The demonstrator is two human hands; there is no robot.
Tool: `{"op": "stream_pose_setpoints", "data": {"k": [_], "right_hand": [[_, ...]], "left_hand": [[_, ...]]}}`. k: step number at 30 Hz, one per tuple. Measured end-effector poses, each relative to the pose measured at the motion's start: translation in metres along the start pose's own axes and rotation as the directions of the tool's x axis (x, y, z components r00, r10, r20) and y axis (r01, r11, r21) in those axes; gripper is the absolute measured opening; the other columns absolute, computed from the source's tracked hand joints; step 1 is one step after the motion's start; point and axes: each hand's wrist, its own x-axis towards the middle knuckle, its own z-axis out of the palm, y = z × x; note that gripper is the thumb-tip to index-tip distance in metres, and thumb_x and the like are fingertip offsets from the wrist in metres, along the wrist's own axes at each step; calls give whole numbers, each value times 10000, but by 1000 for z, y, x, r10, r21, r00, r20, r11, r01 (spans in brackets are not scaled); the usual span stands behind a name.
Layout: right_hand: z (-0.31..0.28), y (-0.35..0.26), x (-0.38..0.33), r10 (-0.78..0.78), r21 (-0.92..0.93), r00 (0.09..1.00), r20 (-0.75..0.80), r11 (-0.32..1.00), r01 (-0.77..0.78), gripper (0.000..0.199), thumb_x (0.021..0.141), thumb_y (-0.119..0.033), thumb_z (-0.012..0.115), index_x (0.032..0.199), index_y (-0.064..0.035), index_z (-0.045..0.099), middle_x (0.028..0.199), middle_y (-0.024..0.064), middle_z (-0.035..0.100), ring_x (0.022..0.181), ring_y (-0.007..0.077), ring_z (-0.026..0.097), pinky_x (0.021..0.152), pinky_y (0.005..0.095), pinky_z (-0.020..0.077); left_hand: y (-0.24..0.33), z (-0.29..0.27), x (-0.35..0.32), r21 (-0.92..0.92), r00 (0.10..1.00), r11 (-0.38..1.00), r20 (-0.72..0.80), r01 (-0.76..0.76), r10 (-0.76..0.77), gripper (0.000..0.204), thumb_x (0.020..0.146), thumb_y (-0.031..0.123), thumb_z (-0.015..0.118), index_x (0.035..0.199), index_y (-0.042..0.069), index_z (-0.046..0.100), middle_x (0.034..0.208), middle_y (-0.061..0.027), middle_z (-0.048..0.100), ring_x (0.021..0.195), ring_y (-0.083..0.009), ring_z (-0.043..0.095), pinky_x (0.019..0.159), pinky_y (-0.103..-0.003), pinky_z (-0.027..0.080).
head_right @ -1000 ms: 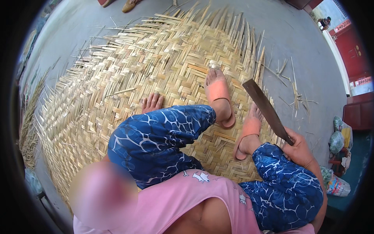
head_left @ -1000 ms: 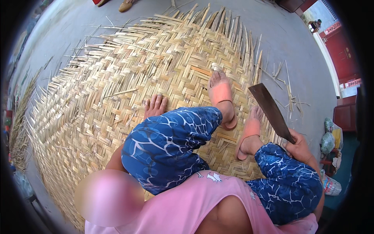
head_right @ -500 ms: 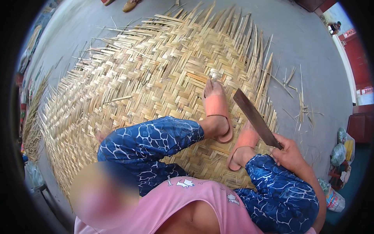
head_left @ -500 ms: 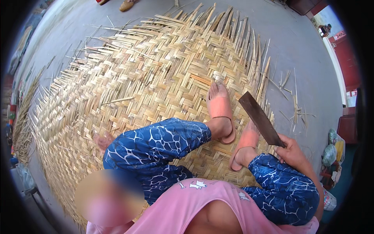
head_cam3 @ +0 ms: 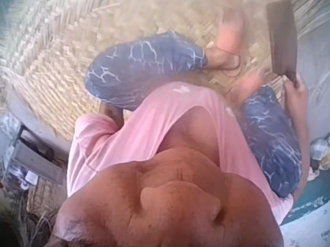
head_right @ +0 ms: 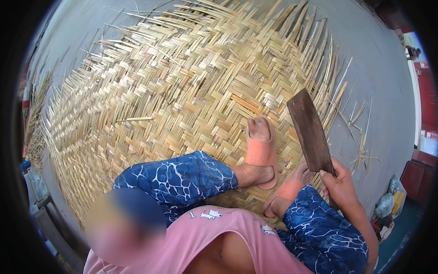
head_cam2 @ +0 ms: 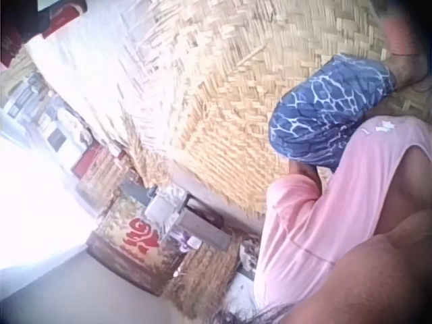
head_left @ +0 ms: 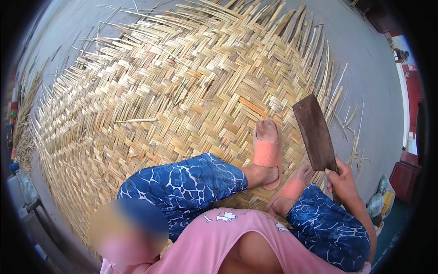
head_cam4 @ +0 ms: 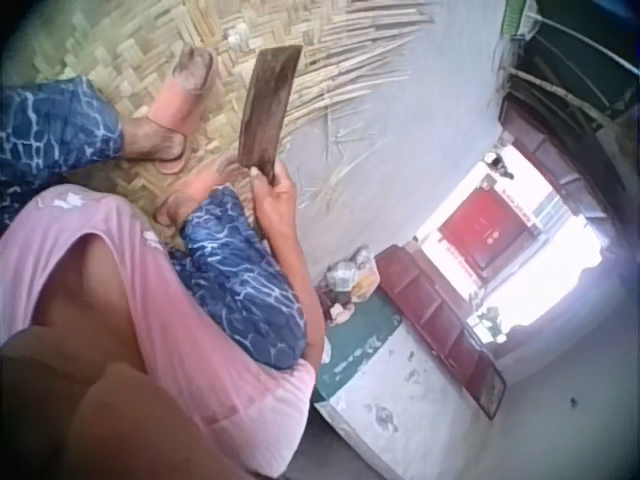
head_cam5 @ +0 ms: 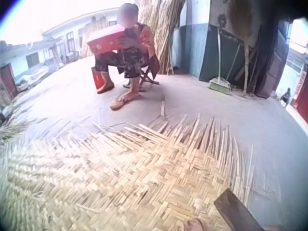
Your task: The person sits on the floor and uses a machete to repeatedly strike and tighten the edges of a woven mat made of dried palm leaves. They adjust the mat's position and continue tapping along the perimeter to secure the weave.
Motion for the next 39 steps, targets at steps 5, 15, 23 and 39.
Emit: {"op": "stream_pose_setpoints", "data": {"k": [5,15,23,39], "right_hand": [[0,-59,58,-79,-265,990,113,958,107,394,872,-36,526,1263,8,509,664,-17,540,522,56,490,479,232,433],[-9,-164,120,-221,-916,889,401,-117,384,229,819,-164,512,1009,-135,637,705,171,636,698,350,634,626,479,488],[22,-187,105,-287,-926,885,367,-206,317,201,845,-259,543,853,-77,629,721,154,651,719,347,645,633,477,495],[11,-122,132,29,-247,961,276,968,42,277,949,-315,536,868,-52,573,599,-25,470,484,69,449,429,242,401]], "left_hand": [[-1,-4,1,64,989,987,-4,145,-145,572,914,500,443,1369,157,401,1438,-97,376,1329,-279,349,1052,-507,259],[-34,9,8,215,893,869,-39,445,-448,544,926,500,420,1359,172,415,1432,-64,391,1313,-254,374,1036,-495,284],[-34,33,7,275,851,809,-84,519,-518,533,934,518,369,1357,199,433,1417,-22,420,1302,-228,389,1024,-479,300],[-21,-8,10,276,792,787,123,552,-598,622,936,542,298,1433,170,344,1513,-52,294,1397,-244,253,1057,-509,242]]}}
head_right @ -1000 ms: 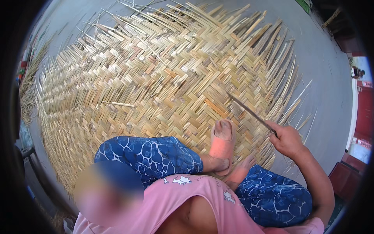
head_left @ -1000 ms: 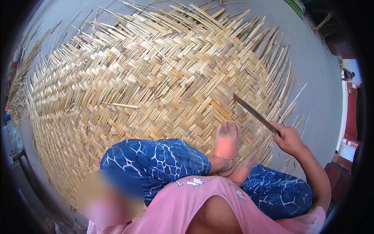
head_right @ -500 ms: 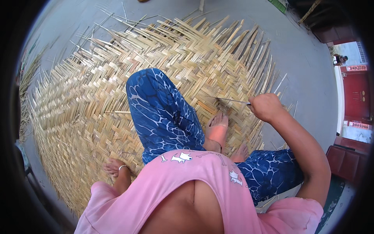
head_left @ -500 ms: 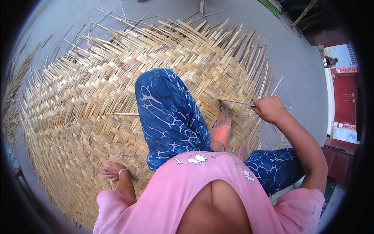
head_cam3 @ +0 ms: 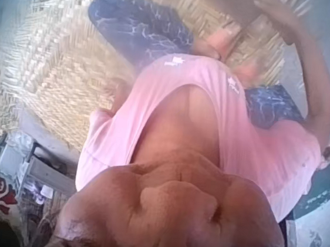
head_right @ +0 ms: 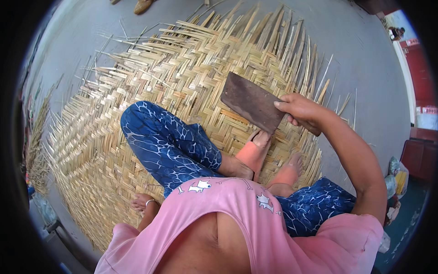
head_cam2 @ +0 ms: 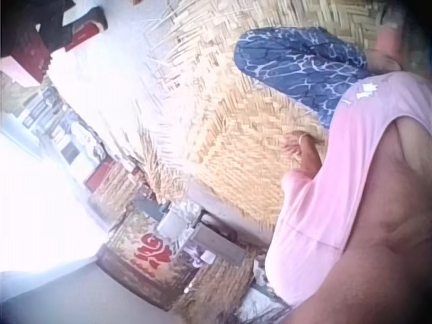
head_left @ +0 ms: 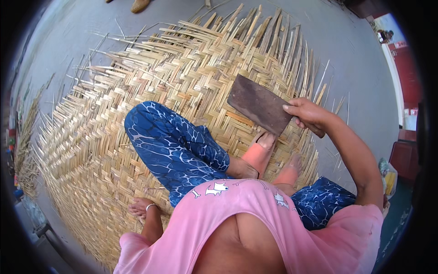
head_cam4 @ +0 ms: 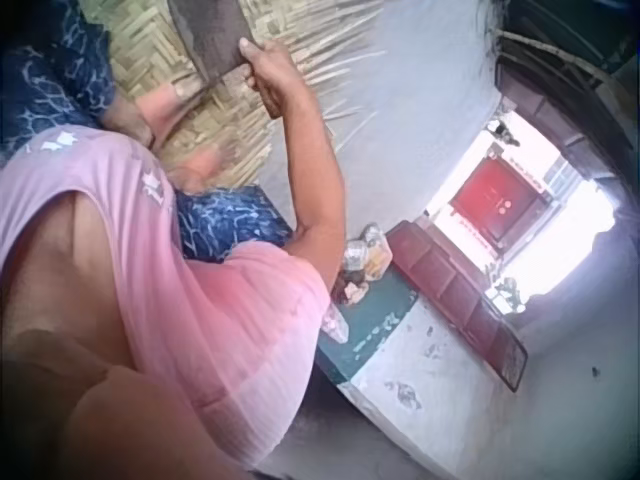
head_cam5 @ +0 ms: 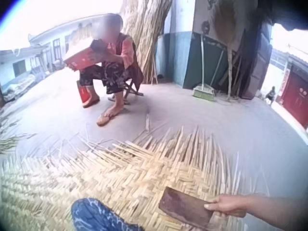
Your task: The person sits on the floor and uses a machete to repeatedly strike and tighten the edges of a woven mat made of dried palm leaves. They adjust the mat's position and continue tapping along the perimeter to secure the weave.
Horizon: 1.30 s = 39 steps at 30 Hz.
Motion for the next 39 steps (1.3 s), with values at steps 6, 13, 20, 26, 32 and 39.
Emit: {"op": "stream_pose_setpoints", "data": {"k": [6,13,20,26,32,39], "right_hand": [[36,53,45,-39,455,986,164,890,-40,227,969,-305,503,896,-91,489,579,-14,434,421,70,418,372,241,371],[39,78,53,-32,555,976,214,827,-94,231,972,-309,485,852,-112,471,568,-20,436,422,82,423,375,271,370],[44,63,44,-64,469,993,100,883,10,241,972,-319,479,853,-109,467,582,-21,439,437,85,423,395,277,370],[53,71,55,-45,500,992,114,866,-18,231,968,-322,489,874,-112,476,590,-23,445,433,80,413,397,277,364],[49,75,59,-39,600,981,192,796,-85,229,962,-329,509,879,-118,484,588,-25,440,426,71,402,394,269,363],[45,77,55,-48,545,985,167,837,-51,245,969,-336,494,887,-105,488,579,-27,425,422,74,411,375,265,363]], "left_hand": [[53,-6,88,-420,883,892,339,-167,325,576,904,359,490,1308,-47,431,1354,-241,431,1200,-296,466,936,-412,404],[254,-255,-127,-961,298,-255,-275,-105,914,301,964,231,521,1198,45,563,1178,-97,594,1116,-181,542,944,-317,416],[305,-157,-263,-936,-353,102,226,-336,908,280,901,185,588,1100,-9,626,925,-91,683,839,-164,653,713,-272,504],[330,-95,-270,-853,-368,-68,150,-517,918,292,848,206,568,991,-30,661,801,-160,682,734,-221,659,695,-319,517],[340,-89,-273,-760,-413,-164,148,-628,898,264,892,138,557,1078,-43,609,810,-75,655,649,-137,627,592,-262,516],[334,-96,-278,-862,-349,23,229,-507,909,217,897,127,574,1038,-27,631,782,-59,651,612,-114,608,560,-247,497]]}}
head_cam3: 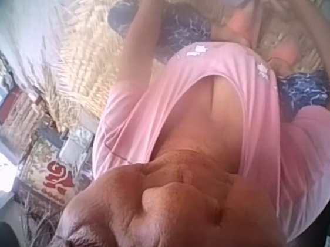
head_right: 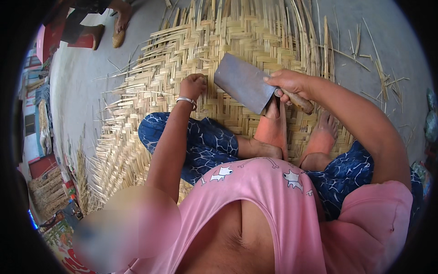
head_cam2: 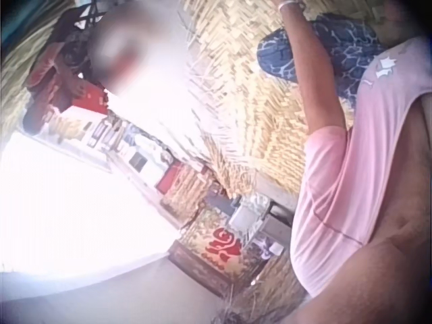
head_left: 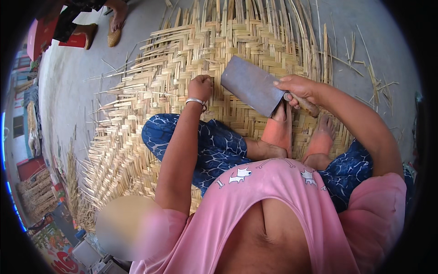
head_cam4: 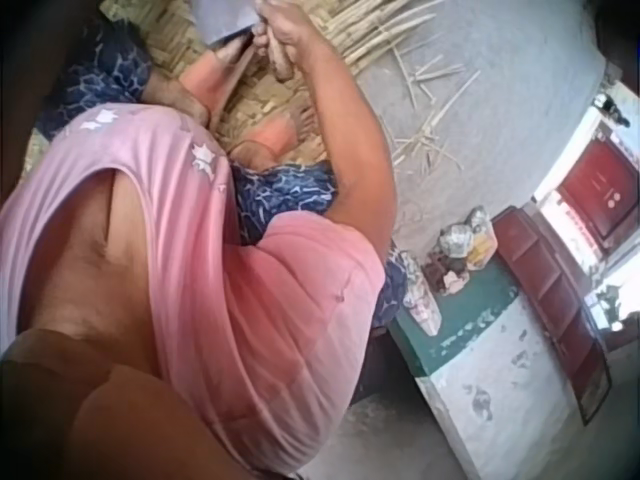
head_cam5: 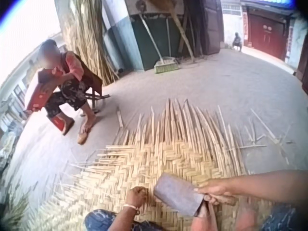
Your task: The person sits on the floor and uses a machete to repeatedly strike and tighten the edges of a woven mat made of dried palm leaves. They adjust the mat's position and continue tapping along the perimeter to secure the weave.
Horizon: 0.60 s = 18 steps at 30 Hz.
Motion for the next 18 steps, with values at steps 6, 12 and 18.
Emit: {"op": "stream_pose_setpoints", "data": {"k": [6,12,18], "right_hand": [[-3,-3,-9,-6,-13,1000,-6,1000,6,249,969,-340,497,896,-103,495,572,-27,426,405,66,404,358,248,347],[-10,-1,-12,-2,14,1000,-7,1000,2,250,967,-353,497,915,-109,490,580,-30,427,407,65,408,357,245,341],[-5,-5,-6,-7,10,1000,-4,1000,7,253,968,-350,498,910,-105,487,576,-29,425,407,59,406,355,241,344]], "left_hand": [[0,-4,1,66,999,997,-26,-31,33,188,883,139,565,970,3,660,743,-72,664,604,-133,622,557,-264,496],[10,-2,-4,55,998,998,-51,-17,20,174,850,151,570,861,19,683,714,-109,684,649,-200,661,638,-315,522],[13,-4,-8,63,997,998,-71,-21,25,171,852,154,569,858,27,684,716,-109,687,651,-204,664,640,-316,522]]}}
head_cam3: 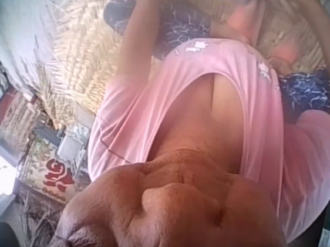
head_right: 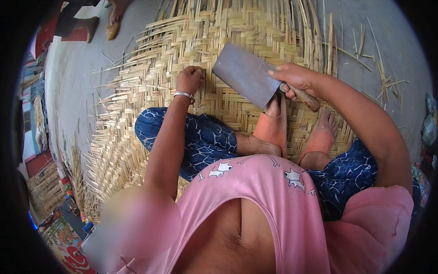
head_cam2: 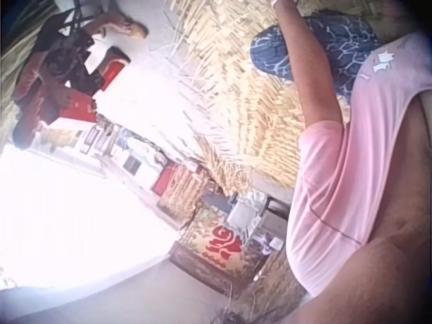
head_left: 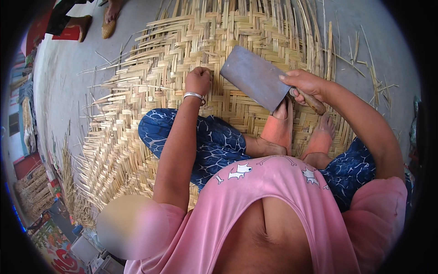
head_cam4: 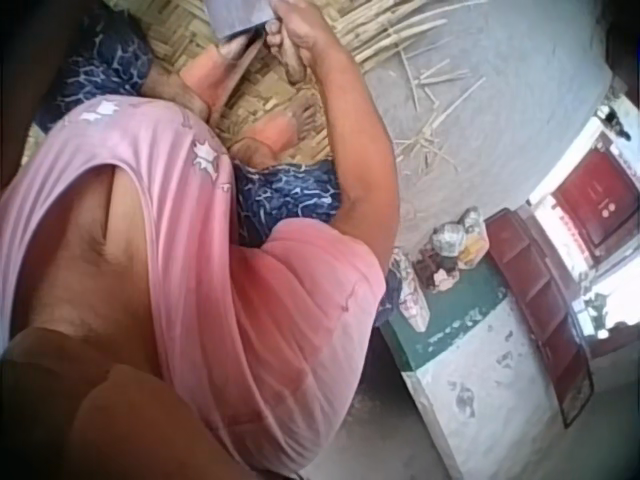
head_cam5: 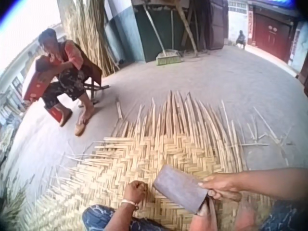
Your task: The person sits on the floor and uses a machete to repeatedly strike and tighten the edges of a woven mat made of dried palm leaves. They adjust the mat's position and continue tapping along the perimeter to secure the weave.
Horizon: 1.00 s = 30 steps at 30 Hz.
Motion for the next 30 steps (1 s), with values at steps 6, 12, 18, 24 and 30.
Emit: {"op": "stream_pose_setpoints", "data": {"k": [6,12,18,24,30], "right_hand": [[4,2,12,27,-17,999,31,1000,-26,266,966,-358,503,888,-105,489,575,-22,414,414,58,388,355,237,337],[-19,20,33,57,127,979,194,988,-83,308,957,-406,511,919,-100,523,573,-28,403,412,60,380,365,232,329],[-29,20,43,98,119,941,325,982,-143,429,934,-511,501,958,-88,569,537,-46,384,392,56,349,386,240,304],[-34,25,45,109,126,917,384,978,-169,464,925,-540,496,956,-83,569,525,-46,374,408,58,339,401,236,278],[-32,1,23,156,49,954,255,983,-174,394,927,-469,545,1025,-87,567,596,-43,376,436,54,340,411,213,356]], "left_hand": [[-4,3,-4,151,989,981,-69,-118,130,174,843,178,579,869,45,688,766,-160,680,722,-324,659,692,-393,525],[19,8,-18,391,972,903,-72,-178,222,186,848,160,601,928,21,695,779,-153,690,719,-234,675,677,-335,524],[12,7,-13,180,994,978,-21,-103,108,208,819,186,646,903,2,692,761,-142,685,700,-225,658,673,-327,516],[19,8,-16,53,999,998,18,25,-26,195,805,195,639,846,7,670,767,-172,677,707,-283,657,683,-355,514],[26,15,-30,306,981,941,-76,-146,177,212,828,228,597,843,18,622,851,-204,667,818,-364,634,740,-434,501]]}}
